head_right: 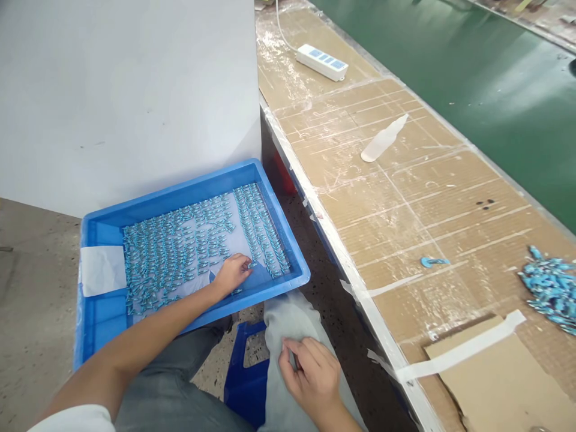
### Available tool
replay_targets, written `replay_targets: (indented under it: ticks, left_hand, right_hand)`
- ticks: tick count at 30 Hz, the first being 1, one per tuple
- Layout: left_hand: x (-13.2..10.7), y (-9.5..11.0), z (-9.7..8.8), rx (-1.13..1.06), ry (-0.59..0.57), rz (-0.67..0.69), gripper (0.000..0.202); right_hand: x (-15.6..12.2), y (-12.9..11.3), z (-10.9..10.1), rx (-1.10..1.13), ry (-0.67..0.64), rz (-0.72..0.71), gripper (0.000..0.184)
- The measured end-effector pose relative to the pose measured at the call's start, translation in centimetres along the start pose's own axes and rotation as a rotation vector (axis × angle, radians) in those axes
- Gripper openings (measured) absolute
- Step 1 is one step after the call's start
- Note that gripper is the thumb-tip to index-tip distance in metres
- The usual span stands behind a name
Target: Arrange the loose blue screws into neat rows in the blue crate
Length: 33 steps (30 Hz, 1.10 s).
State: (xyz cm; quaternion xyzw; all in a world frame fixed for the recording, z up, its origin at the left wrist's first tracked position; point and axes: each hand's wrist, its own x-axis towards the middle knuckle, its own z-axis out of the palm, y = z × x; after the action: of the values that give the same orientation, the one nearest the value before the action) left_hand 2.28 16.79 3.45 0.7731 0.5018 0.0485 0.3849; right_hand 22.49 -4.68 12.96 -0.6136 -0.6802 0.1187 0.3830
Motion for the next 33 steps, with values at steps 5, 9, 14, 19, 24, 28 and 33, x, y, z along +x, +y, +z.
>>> replay_targets:
  ticks: [5,9,14,19,24,28,33]
  left_hand:
    - [0.2,0.0,0.4,0.007,-0.013,0.052,0.016]
    - [0.8,0.2,0.9,-0.032,0.043,0.068,0.015]
    - [1.2,0.2,1.3,-0.082,0.125,0.063,0.016]
    - [1.2,0.0,1.4,-0.128,0.135,0.053,0.021]
    - [1.4,0.0,1.7,-0.184,0.134,0.013,0.022]
    - [1.6,0.1,1.7,-0.194,0.123,0.021,0.018]
    - [1.8,-0.2,1.7,-0.213,0.118,0.048,0.016]
  right_hand:
    - [0.4,-0.3,-0.1,0.002,0.023,-0.004,0.016]
    - [0.4,-0.3,-0.1,-0.006,0.021,-0.005,0.014]
    - [0.0,0.1,0.1,-0.006,0.006,0.007,0.015]
    - [-0.4,0.3,0.1,0.001,0.002,0.019,0.016]
    - [-0.5,0.3,0.1,0.012,-0.003,0.020,0.017]
    - [-0.3,0.3,0.1,0.014,0.002,0.017,0.018]
    - [-0.2,0.1,0.0,0.006,0.001,0.017,0.016]
